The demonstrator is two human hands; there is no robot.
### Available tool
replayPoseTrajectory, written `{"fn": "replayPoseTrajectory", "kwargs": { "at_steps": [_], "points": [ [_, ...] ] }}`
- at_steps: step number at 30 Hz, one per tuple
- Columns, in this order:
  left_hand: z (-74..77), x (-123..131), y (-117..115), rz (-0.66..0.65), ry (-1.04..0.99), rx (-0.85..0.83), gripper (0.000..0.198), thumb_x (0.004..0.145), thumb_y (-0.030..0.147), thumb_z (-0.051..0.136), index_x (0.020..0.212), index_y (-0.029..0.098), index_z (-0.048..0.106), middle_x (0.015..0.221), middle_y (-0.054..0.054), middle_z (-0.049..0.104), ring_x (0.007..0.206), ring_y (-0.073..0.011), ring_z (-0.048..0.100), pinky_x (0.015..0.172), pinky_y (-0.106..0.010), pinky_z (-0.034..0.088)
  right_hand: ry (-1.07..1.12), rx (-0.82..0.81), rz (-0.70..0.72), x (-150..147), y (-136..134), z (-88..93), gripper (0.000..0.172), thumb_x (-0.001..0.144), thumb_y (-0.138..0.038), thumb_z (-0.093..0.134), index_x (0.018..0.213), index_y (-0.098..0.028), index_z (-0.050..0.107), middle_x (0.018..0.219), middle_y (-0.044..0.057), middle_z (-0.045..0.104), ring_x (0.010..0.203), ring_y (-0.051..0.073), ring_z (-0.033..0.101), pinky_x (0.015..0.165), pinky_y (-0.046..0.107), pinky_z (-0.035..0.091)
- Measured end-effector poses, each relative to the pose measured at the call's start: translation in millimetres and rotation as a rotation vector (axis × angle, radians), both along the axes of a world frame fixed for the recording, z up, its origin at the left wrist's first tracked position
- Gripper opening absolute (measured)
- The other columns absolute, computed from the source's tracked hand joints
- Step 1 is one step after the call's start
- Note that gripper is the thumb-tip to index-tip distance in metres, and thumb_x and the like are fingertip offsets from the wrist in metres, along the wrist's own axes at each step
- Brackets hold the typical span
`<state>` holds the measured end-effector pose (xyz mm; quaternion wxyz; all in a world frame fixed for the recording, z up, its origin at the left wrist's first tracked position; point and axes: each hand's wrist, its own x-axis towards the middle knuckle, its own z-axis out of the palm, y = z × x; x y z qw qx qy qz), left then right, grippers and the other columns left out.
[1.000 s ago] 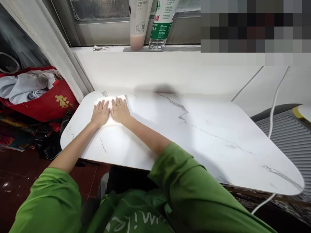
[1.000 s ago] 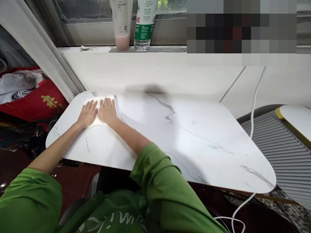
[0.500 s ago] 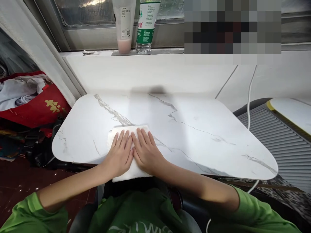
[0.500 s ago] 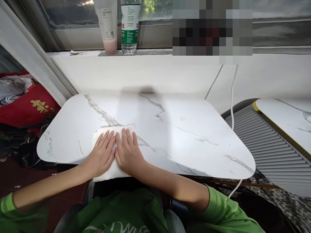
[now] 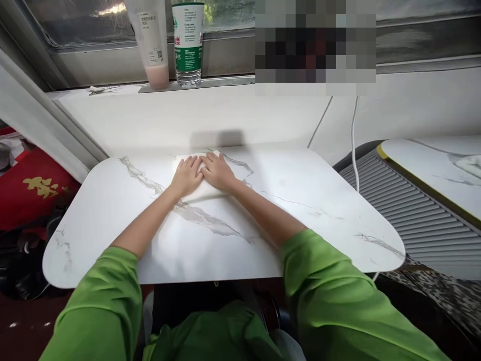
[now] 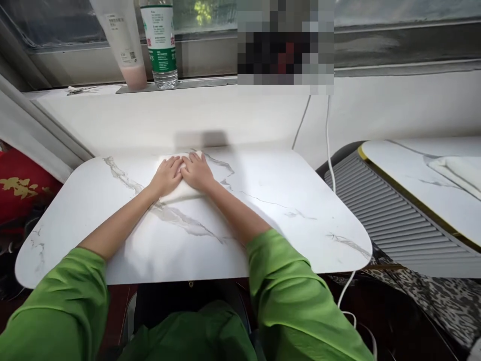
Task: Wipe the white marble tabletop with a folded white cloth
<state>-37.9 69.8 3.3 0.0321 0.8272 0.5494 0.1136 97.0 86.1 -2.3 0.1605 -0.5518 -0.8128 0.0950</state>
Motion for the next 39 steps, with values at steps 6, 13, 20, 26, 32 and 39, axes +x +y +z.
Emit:
{"fn": "replayPoseTrajectory", "kwargs": {
  "at_steps": [6, 13, 20, 26, 32, 39],
  "points": [
    [-3.9, 29, 36, 0.130, -0.029, 0.049, 0.049, 0.093, 0.023, 0.030, 0.140, 0.015, 0.041, 0.150, -0.009, 0.037, 0.140, -0.0240, 0.029, 0.117, -0.045, 0.016, 0.082, 0.099, -0.035, 18, 46, -7.9, 0.049, 0.090, -0.017, 0.030, 0.133, -0.010, 0.051, 0.143, 0.014, 0.048, 0.135, 0.023, 0.037, 0.114, 0.044, 0.019],
    [-5.1, 41, 5, 0.061, -0.020, 0.056, 0.050, 0.094, 0.026, 0.030, 0.141, 0.015, 0.040, 0.151, -0.010, 0.037, 0.141, -0.0283, 0.027, 0.116, -0.052, 0.013, -0.081, 0.059, -0.033, 35, 5, -6.8, 0.053, 0.097, -0.023, 0.023, 0.144, -0.001, 0.034, 0.152, 0.022, 0.030, 0.143, 0.029, 0.022, 0.114, 0.052, 0.015],
    [-4.8, 95, -96, -0.127, -0.017, -0.033, 0.058, 0.092, 0.033, 0.033, 0.146, 0.011, 0.034, 0.154, -0.015, 0.029, 0.143, -0.0345, 0.019, 0.115, -0.057, 0.010, -0.166, 0.101, -0.061, 102, -114, -17.2, 0.057, 0.096, -0.028, 0.019, 0.145, -0.002, 0.034, 0.152, 0.020, 0.029, 0.145, 0.027, 0.017, 0.115, 0.053, 0.020],
    [-7.4, 185, -154, -0.324, -0.009, -0.065, 0.066, 0.092, 0.041, 0.034, 0.146, 0.002, 0.032, 0.153, -0.021, 0.025, 0.142, -0.0415, 0.015, 0.113, -0.064, 0.012, -0.115, 0.014, -0.182, 206, -189, -27.9, 0.060, 0.094, -0.036, 0.015, 0.149, -0.018, 0.030, 0.155, 0.009, 0.028, 0.144, 0.018, 0.016, 0.118, 0.048, 0.015],
    [-10.6, 259, -139, -0.356, -0.084, -0.034, 0.061, 0.091, 0.036, 0.034, 0.143, 0.005, 0.038, 0.150, -0.019, 0.034, 0.141, -0.0364, 0.023, 0.116, -0.056, 0.015, -0.087, -0.016, -0.278, 291, -170, -35.2, 0.062, 0.093, -0.040, 0.016, 0.149, -0.021, 0.032, 0.152, 0.012, 0.032, 0.143, 0.019, 0.021, 0.117, 0.040, 0.018],
    [-19.3, 271, -80, -0.284, -0.074, 0.041, 0.059, 0.090, 0.032, 0.037, 0.141, 0.002, 0.038, 0.149, -0.021, 0.035, 0.139, -0.0384, 0.025, 0.114, -0.058, 0.015, -0.173, 0.020, -0.200, 292, -99, -30.7, 0.061, 0.092, -0.030, 0.019, 0.146, -0.009, 0.036, 0.153, 0.014, 0.032, 0.144, 0.020, 0.020, 0.117, 0.039, 0.016]
  ]
}}
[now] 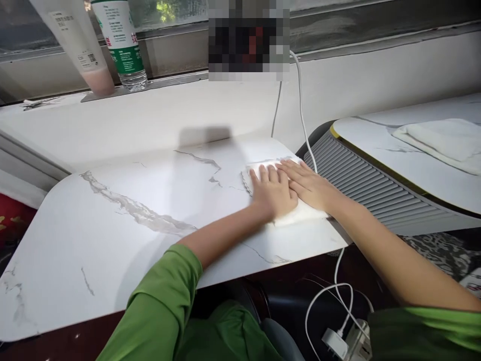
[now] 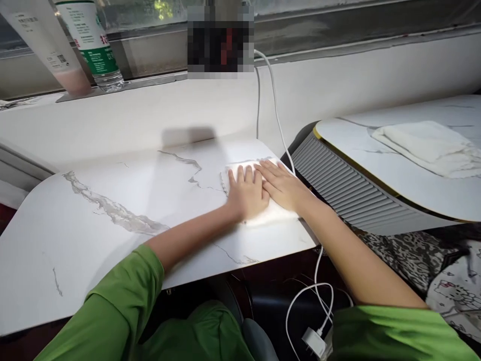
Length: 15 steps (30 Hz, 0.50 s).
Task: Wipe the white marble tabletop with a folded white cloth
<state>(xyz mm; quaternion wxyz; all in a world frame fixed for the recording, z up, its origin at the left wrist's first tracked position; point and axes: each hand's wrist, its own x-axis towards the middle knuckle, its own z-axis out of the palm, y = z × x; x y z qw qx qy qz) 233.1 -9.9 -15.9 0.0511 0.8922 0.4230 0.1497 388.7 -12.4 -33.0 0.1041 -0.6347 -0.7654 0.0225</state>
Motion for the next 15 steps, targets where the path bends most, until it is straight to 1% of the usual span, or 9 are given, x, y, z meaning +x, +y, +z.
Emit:
{"fn": "replayPoseTrajectory", "kwargs": {
  "at_steps": [2, 4, 6, 8, 9, 11, 13, 15],
  "points": [
    [1.2, 2, 33, -0.020, 0.022, -0.014, 0.058, 0.091, 0.029, 0.035, 0.142, 0.003, 0.036, 0.149, -0.018, 0.035, 0.140, -0.0364, 0.026, 0.115, -0.057, 0.015, -0.020, 0.011, -0.036, -4, 28, 2.3, 0.060, 0.092, -0.026, 0.020, 0.145, -0.005, 0.037, 0.152, 0.016, 0.033, 0.143, 0.022, 0.023, 0.117, 0.042, 0.017],
    [4.2, 3, 70, -0.047, 0.063, -0.062, 0.057, 0.092, 0.028, 0.033, 0.145, 0.007, 0.033, 0.152, -0.015, 0.033, 0.141, -0.0328, 0.024, 0.116, -0.055, 0.013, -0.036, 0.029, -0.083, -7, 58, 3.1, 0.058, 0.091, -0.024, 0.023, 0.144, -0.004, 0.038, 0.151, 0.017, 0.035, 0.142, 0.024, 0.027, 0.117, 0.046, 0.019],
    [7.5, 2, 104, -0.079, 0.119, -0.127, 0.057, 0.093, 0.029, 0.031, 0.147, 0.010, 0.030, 0.155, -0.011, 0.028, 0.143, -0.0287, 0.020, 0.117, -0.051, 0.011, -0.041, 0.061, -0.125, -11, 89, 2.7, 0.056, 0.091, -0.023, 0.027, 0.142, -0.007, 0.041, 0.149, 0.016, 0.038, 0.141, 0.025, 0.030, 0.116, 0.048, 0.022],
    [9.5, 1, 128, -0.064, 0.151, -0.168, 0.057, 0.094, 0.031, 0.027, 0.148, 0.013, 0.027, 0.156, -0.009, 0.024, 0.145, -0.0260, 0.017, 0.118, -0.049, 0.009, -0.027, 0.099, -0.127, -14, 115, 2.2, 0.054, 0.090, -0.022, 0.030, 0.141, -0.011, 0.044, 0.148, 0.015, 0.041, 0.139, 0.025, 0.033, 0.115, 0.048, 0.024],
    [9.7, 0, 136, -0.035, 0.151, -0.172, 0.057, 0.095, 0.031, 0.025, 0.149, 0.013, 0.026, 0.157, -0.009, 0.023, 0.145, -0.0257, 0.016, 0.118, -0.049, 0.008, -0.016, 0.113, -0.112, -16, 126, 2.1, 0.053, 0.090, -0.022, 0.030, 0.140, -0.013, 0.045, 0.147, 0.014, 0.043, 0.139, 0.024, 0.034, 0.114, 0.048, 0.025],
    [8.3, -2, 142, 0.037, 0.127, -0.157, 0.057, 0.095, 0.031, 0.022, 0.149, 0.011, 0.025, 0.157, -0.010, 0.023, 0.145, -0.0261, 0.015, 0.118, -0.050, 0.007, 0.002, 0.125, -0.070, -18, 140, 2.3, 0.051, 0.090, -0.022, 0.031, 0.138, -0.014, 0.048, 0.145, 0.013, 0.046, 0.138, 0.023, 0.036, 0.114, 0.048, 0.026],
    [5.7, -3, 140, 0.076, 0.101, -0.139, 0.058, 0.095, 0.031, 0.021, 0.149, 0.009, 0.026, 0.156, -0.011, 0.024, 0.145, -0.0267, 0.016, 0.118, -0.050, 0.007, 0.006, 0.131, -0.035, -19, 145, 2.3, 0.051, 0.090, -0.021, 0.030, 0.138, -0.012, 0.048, 0.145, 0.013, 0.046, 0.137, 0.023, 0.037, 0.114, 0.047, 0.026],
    [3.7, -6, 134, 0.091, 0.086, -0.124, 0.057, 0.095, 0.031, 0.021, 0.148, 0.009, 0.027, 0.156, -0.011, 0.025, 0.145, -0.0271, 0.016, 0.118, -0.050, 0.007, -0.004, 0.138, -0.008, -20, 142, 1.9, 0.052, 0.091, -0.022, 0.030, 0.139, -0.009, 0.046, 0.146, 0.014, 0.045, 0.138, 0.023, 0.036, 0.114, 0.046, 0.026]
  ]
}}
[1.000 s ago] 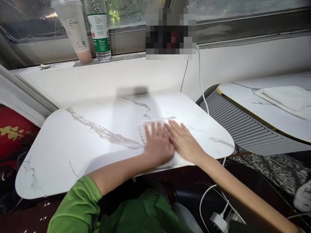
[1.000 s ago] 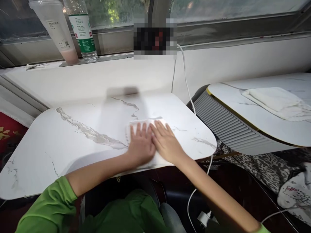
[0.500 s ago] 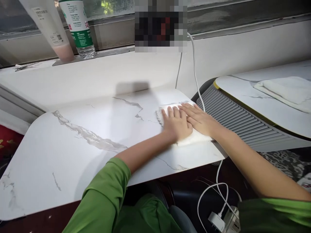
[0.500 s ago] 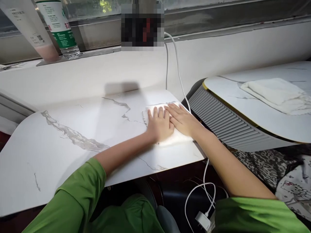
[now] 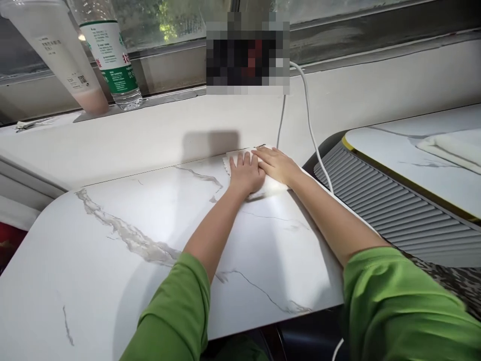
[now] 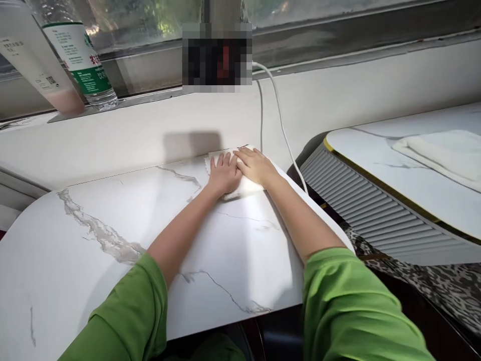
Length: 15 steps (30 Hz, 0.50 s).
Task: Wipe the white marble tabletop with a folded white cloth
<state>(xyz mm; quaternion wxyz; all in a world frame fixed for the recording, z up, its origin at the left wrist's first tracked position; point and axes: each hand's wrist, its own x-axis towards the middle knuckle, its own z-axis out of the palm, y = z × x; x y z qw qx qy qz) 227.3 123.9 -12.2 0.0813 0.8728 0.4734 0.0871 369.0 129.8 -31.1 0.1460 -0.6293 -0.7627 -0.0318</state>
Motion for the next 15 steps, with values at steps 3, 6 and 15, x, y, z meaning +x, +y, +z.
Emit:
{"fn": "replayPoseTrajectory", "kwargs": {
  "at_steps": [3, 6, 15],
  "points": [
    [0.0, -7, -13, 0.008, 0.005, 0.004, 0.057, 0.096, 0.030, 0.021, 0.148, 0.009, 0.027, 0.156, -0.010, 0.025, 0.145, -0.0274, 0.017, 0.118, -0.051, 0.008, -0.028, 0.004, 0.019, -5, -13, 0.0, 0.053, 0.092, -0.024, 0.028, 0.140, -0.008, 0.045, 0.146, 0.014, 0.044, 0.138, 0.023, 0.035, 0.114, 0.046, 0.027],
    [2.1, -20, -30, -0.005, 0.025, -0.009, 0.057, 0.096, 0.031, 0.020, 0.148, 0.010, 0.027, 0.156, -0.009, 0.024, 0.145, -0.0263, 0.016, 0.118, -0.051, 0.009, -0.059, -0.006, 0.001, -18, -36, 1.6, 0.053, 0.095, -0.026, 0.025, 0.140, -0.008, 0.044, 0.146, 0.015, 0.043, 0.138, 0.025, 0.036, 0.113, 0.048, 0.028],
    [7.1, -104, -144, -0.152, 0.024, 0.061, 0.056, 0.098, 0.035, 0.022, 0.146, 0.006, 0.031, 0.154, -0.015, 0.028, 0.143, -0.0325, 0.020, 0.116, -0.055, 0.015, -0.115, 0.068, 0.035, -91, -166, 0.1, 0.054, 0.096, -0.028, 0.022, 0.141, -0.006, 0.043, 0.146, 0.017, 0.043, 0.139, 0.026, 0.034, 0.113, 0.048, 0.028]
  ]
}}
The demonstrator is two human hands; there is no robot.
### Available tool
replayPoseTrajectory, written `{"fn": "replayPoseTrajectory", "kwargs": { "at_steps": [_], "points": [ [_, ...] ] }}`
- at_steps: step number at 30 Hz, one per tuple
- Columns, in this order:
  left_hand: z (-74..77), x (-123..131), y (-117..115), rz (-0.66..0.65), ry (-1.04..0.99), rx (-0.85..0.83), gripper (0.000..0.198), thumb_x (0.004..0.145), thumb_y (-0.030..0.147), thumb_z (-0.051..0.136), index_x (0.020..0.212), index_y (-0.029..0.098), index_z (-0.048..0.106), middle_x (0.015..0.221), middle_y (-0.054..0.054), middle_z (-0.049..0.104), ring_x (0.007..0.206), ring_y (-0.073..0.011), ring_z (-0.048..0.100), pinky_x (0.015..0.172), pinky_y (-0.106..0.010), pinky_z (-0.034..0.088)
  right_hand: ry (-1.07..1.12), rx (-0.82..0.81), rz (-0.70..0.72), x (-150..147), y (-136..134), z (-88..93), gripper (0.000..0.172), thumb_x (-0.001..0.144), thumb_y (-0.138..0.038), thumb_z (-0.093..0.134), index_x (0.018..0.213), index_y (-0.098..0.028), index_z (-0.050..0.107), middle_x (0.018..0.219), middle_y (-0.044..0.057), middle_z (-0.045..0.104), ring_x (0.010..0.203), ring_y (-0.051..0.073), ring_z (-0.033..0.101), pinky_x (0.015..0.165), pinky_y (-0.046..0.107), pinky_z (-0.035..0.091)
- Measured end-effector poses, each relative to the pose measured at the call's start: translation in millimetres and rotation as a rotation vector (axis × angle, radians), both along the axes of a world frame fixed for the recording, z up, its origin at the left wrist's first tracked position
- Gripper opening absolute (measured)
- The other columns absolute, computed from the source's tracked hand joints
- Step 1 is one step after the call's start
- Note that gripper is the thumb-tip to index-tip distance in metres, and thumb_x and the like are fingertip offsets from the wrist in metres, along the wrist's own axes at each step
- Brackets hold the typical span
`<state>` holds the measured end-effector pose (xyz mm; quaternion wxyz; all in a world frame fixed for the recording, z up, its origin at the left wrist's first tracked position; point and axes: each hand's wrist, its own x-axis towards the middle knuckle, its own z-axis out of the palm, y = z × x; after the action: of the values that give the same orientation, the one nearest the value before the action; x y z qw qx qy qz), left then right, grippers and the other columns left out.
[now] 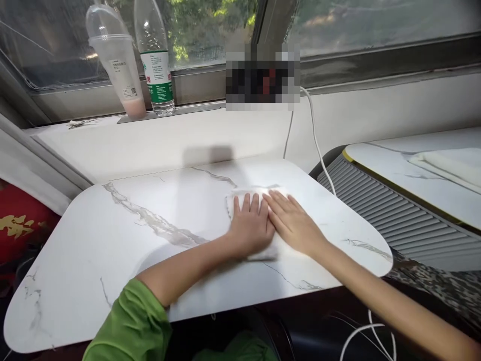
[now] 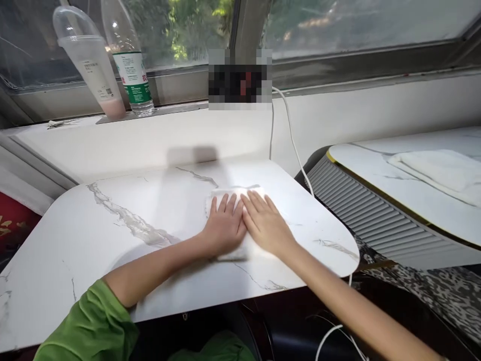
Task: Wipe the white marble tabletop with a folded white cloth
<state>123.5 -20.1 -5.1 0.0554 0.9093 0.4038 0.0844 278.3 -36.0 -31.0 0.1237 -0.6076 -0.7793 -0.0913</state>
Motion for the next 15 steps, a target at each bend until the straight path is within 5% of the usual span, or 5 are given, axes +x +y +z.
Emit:
{"fn": "replayPoseTrajectory", "kwargs": {
  "at_steps": [4, 7, 15],
  "points": [
    [-1.6, -22, -29, 0.027, -0.011, -0.004, 0.057, 0.098, 0.035, 0.025, 0.146, 0.005, 0.031, 0.153, -0.016, 0.028, 0.143, -0.0340, 0.020, 0.115, -0.058, 0.016, 0.049, 0.016, 0.034, -23, -27, 1.2, 0.053, 0.096, -0.028, 0.021, 0.140, -0.010, 0.044, 0.144, 0.015, 0.047, 0.138, 0.025, 0.036, 0.113, 0.049, 0.029],
    [-0.1, -24, -22, 0.042, 0.007, -0.043, 0.057, 0.097, 0.033, 0.027, 0.147, 0.006, 0.030, 0.154, -0.015, 0.027, 0.143, -0.0333, 0.019, 0.116, -0.056, 0.016, 0.089, -0.006, 0.034, -29, -16, 4.0, 0.051, 0.095, -0.028, 0.022, 0.137, -0.013, 0.047, 0.141, 0.014, 0.051, 0.135, 0.025, 0.041, 0.111, 0.050, 0.031],
    [1.1, -46, 90, 0.157, -0.024, -0.107, 0.054, 0.097, 0.038, 0.026, 0.147, 0.018, 0.030, 0.155, -0.006, 0.028, 0.144, -0.0236, 0.021, 0.118, -0.048, 0.011, 0.199, -0.044, 0.007, -60, 101, 9.3, 0.049, 0.090, -0.024, 0.027, 0.129, -0.009, 0.053, 0.135, 0.017, 0.055, 0.129, 0.028, 0.046, 0.108, 0.049, 0.032]
  ]
}}
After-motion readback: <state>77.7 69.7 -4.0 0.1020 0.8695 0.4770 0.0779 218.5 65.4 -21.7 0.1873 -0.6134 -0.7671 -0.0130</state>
